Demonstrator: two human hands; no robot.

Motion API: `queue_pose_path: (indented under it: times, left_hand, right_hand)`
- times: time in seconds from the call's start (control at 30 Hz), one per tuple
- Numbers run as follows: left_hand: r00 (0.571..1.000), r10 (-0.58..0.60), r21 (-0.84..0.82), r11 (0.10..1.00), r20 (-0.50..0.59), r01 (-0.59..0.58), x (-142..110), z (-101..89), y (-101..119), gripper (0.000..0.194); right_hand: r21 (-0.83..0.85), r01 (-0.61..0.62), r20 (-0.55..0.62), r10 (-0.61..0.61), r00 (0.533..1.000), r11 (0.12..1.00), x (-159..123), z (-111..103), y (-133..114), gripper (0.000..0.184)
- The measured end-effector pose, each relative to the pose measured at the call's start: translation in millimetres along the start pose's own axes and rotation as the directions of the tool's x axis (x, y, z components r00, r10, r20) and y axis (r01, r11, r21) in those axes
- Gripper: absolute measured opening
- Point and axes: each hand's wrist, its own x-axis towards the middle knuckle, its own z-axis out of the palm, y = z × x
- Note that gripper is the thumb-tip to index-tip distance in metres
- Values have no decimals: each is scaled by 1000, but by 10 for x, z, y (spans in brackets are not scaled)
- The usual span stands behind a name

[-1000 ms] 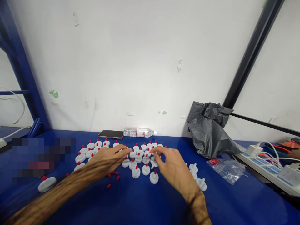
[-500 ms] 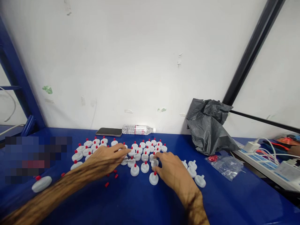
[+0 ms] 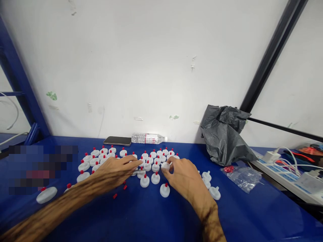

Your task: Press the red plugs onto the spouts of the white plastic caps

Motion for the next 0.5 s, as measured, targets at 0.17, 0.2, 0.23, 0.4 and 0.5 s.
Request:
queue_pose_path:
  times: [0.17,0.2,0.23,0.4,0.5]
  left_hand:
    - [999,3,-11,1000,-42,-3,-8,21,33,28]
    - [999,2,-24,1000,-50,-3,-10,23,41,29]
    - [998,2,-36,999,-58,-4,-12,25,48,29]
    - [993,18,-74,997,-119,-27,-26,45,58,29]
    - [991,13,-77,997,-135,-24,-24,49,60,30]
  right_hand:
    - [226,121,9,-127,992,967,-65,-148,-166,27]
    - [260,141,5,-147,989,955,-83,-160,-200,27]
    - [289,156,6,-165,986,944,-99,-167,-228,26]
    - [339,173,18,-191,981,925,-140,-162,-267,25]
    - [337,159,18,-175,984,928,-147,-159,-237,31]
